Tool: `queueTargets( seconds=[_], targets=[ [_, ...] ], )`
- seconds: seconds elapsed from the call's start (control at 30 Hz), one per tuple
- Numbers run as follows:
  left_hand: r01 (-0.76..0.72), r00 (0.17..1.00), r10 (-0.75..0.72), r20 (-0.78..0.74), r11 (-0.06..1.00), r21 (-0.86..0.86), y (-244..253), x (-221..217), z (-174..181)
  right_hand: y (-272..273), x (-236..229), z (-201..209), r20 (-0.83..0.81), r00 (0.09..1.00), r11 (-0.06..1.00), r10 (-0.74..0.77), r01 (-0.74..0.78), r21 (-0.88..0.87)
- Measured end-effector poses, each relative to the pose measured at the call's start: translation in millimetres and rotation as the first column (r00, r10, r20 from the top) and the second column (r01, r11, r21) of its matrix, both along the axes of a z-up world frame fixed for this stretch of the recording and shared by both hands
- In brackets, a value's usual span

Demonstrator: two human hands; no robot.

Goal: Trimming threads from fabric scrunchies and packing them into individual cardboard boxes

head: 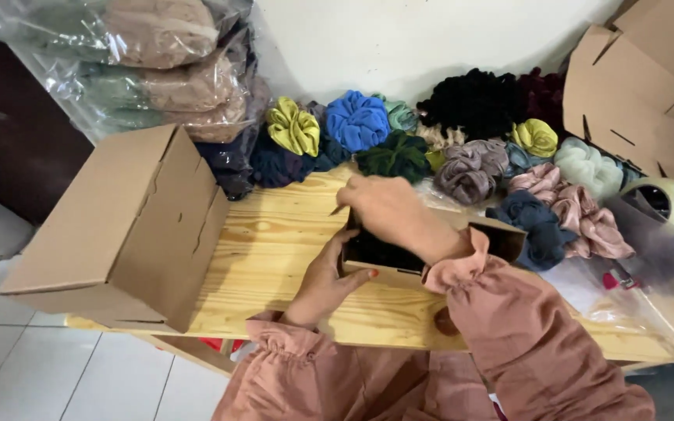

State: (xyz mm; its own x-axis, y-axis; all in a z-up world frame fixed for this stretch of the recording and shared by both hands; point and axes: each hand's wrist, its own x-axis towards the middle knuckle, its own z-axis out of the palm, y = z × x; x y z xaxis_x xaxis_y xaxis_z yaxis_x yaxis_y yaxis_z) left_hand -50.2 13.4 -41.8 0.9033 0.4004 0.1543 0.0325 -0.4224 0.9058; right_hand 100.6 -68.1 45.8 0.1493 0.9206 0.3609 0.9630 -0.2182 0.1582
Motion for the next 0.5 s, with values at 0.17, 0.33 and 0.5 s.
queueTargets(
  seconds=[0.17, 0.33, 0.5],
  targets=[
    [-0.003, 0.999, 0.002, -0.044, 1.0, -0.019, 1, -6, 7, -5, 29, -4, -0.132, 0.991, 0.998, -0.003, 0.01, 0.057],
    [-0.016, 0.997, 0.016, -0.077, 1.0, -0.006, 5, -4, 4, -20, 20, 35, -0.528, 0.832, 0.985, 0.171, -0.135, 0.105],
    [-0.011, 0.996, 0.014, -0.086, 1.0, 0.026, 3, -4, 6, -23, 25, 33, -0.492, 0.845, 0.977, 0.21, -0.161, 0.141]
  ],
)
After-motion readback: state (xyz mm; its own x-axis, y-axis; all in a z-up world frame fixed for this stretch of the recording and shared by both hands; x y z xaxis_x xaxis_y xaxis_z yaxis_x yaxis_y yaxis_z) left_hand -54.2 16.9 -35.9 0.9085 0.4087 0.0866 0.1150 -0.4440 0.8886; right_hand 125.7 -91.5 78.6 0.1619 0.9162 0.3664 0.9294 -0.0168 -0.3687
